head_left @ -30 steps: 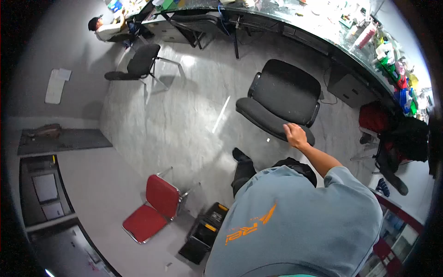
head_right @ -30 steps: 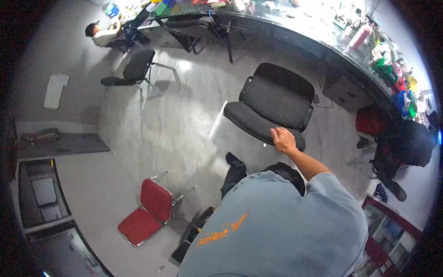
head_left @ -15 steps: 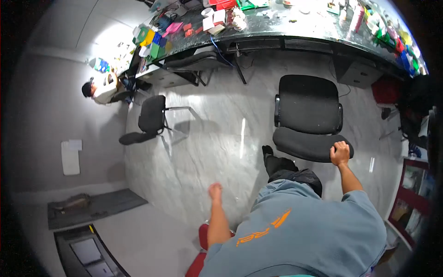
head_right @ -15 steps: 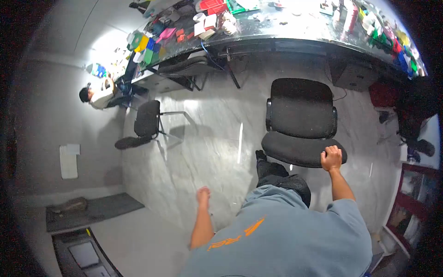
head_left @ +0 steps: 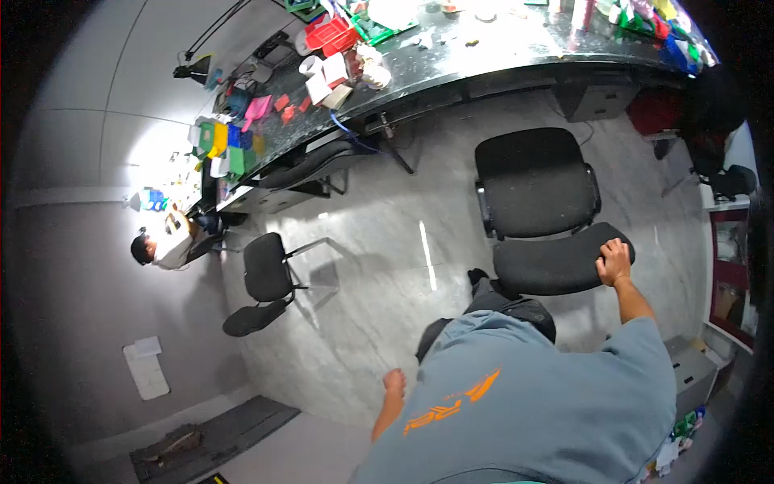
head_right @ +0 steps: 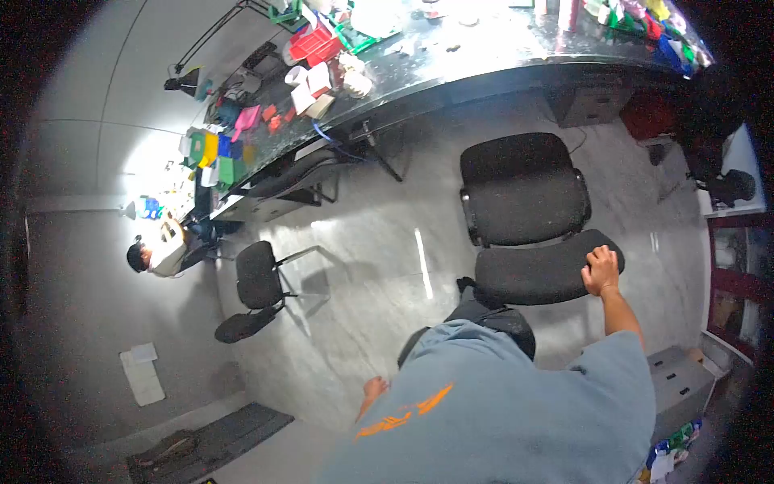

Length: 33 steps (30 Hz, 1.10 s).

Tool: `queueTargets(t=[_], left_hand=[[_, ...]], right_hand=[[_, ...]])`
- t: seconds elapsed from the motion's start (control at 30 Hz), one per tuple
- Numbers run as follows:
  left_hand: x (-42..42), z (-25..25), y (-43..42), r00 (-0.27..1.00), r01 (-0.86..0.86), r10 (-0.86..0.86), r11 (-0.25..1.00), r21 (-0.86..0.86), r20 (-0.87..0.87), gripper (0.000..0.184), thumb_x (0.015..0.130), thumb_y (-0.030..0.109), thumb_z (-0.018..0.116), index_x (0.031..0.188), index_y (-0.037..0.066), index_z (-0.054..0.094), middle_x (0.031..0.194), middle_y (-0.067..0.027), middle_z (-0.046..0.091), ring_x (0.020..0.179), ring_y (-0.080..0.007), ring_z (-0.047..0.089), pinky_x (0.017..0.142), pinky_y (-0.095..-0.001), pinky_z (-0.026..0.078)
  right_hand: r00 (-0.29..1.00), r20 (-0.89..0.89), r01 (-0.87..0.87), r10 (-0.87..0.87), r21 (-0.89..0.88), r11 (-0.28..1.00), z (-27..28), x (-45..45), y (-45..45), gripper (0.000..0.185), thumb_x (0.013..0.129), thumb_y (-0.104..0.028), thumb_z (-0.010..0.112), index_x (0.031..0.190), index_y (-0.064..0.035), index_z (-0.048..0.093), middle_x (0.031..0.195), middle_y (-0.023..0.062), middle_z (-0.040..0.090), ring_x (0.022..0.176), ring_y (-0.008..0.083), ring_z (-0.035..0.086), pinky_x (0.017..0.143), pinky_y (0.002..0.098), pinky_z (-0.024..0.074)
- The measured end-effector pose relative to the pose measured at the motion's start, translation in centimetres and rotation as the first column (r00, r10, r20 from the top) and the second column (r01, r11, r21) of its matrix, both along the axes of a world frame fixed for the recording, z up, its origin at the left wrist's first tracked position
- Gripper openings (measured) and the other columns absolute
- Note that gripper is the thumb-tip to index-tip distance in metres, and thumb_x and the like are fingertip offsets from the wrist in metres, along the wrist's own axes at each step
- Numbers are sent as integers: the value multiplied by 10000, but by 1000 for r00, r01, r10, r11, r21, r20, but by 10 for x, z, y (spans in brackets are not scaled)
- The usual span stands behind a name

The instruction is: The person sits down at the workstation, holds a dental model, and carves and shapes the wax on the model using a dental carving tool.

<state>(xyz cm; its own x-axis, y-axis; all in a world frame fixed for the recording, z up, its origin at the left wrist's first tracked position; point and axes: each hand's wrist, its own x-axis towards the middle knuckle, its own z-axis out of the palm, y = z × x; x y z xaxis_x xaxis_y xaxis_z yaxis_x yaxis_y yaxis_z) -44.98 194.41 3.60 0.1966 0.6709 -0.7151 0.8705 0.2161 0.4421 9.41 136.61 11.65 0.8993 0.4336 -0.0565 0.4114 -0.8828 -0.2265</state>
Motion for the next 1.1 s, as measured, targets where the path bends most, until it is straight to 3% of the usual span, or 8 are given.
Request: queueTargets(t=[0.2, 0.3, 0.53, 0.67, 0.77, 0.83, 0.93, 1.1], left_hand=[[98, -8, 72, 772, 628, -634, 771, 103, 35, 252, 866, 190, 605, 1001, 40, 757, 900, -158, 765, 837, -280, 740, 750, -410, 582], [213, -1, 97, 321, 908, -831, 407, -102, -454, 315, 873, 249, 608, 1079, 70, 766, 1041, -209, 758, 1021, -308, 731, 926, -425, 550], [426, 35, 159, 790, 606, -610, 791, 79, 56, 261, 872, 191, 734, 1094, 53, 750, 1044, -141, 767, 950, -245, 728, 861, -358, 555], [500, 13, 183, 523, 844, -848, 530, 85, 89, 323, 876, 235, 739, 1153, 72, 714, 1030, -135, 750, 977, -264, 707, 904, -395, 544], [561, 30, 191, 151, 954, -986, 127, 270, -72, 398, 854, 247, 751, 1221, 111, 675, 1171, -171, 688, 1142, -329, 635, 1009, -439, 494], [606, 37, 204, 53, 892, -997, 25, 451, -49, 571, 802, 238, 776, 1316, 78, 587, 1366, -219, 552, 1310, -410, 486, 1107, -493, 405], [709, 79, 201, -129, 656, -990, -122, 745, -49, 735, 773, 241, 790, 1408, 16, 496, 1443, -239, 490, 1386, -437, 418, 1154, -515, 359], [867, 125, 179, -293, 507, -953, -219, 834, -73, 990, 748, 295, 827, 1524, -69, 330, 1603, -291, 302, 1516, -466, 242, 1233, -514, 257]], right_hand=[[937, 40, 342, -346, 85, 936, 1, -10, 12, 150, 746, -178, 662, 825, -51, 662, 937, 110, 643, 1050, 310, 581, 993, 440, 421], [836, 131, 498, -532, 222, 838, -17, -14, 14, 110, 752, -140, 659, 821, -59, 686, 937, 101, 684, 1050, 300, 615, 1003, 435, 438], [604, 111, 785, -789, 87, 613, -21, -2, 37, 112, 836, -132, 652, 831, -55, 734, 977, 106, 727, 1062, 279, 650, 1115, 415, 408], [375, 167, 927, -912, -69, 369, -15, 18, 92, 148, 866, -179, 642, 865, -85, 757, 995, 91, 738, 1073, 273, 652, 1185, 419, 326], [233, 163, 935, -959, 233, 267, -71, 42, 153, 111, 831, -100, 623, 765, -57, 702, 827, 216, 706, 828, 422, 666, 878, 517, 507], [323, -152, 916, -934, 298, 268, -56, 65, 225, 112, 772, -90, 655, 828, -84, 752, 878, 205, 730, 935, 427, 680, 865, 503, 539], [646, 14, 675, -763, 458, 579, -77, 133, 319, 285, 755, -97, 690, 1030, -57, 752, 1301, 168, 666, 1281, 364, 559, 1134, 456, 413], [889, 267, 188, -372, 527, 829, 32, 313, 446, 487, 839, -161, 689, 1316, -78, 642, 1539, 171, 464, 1431, 371, 429, 1166, 460, 383]])
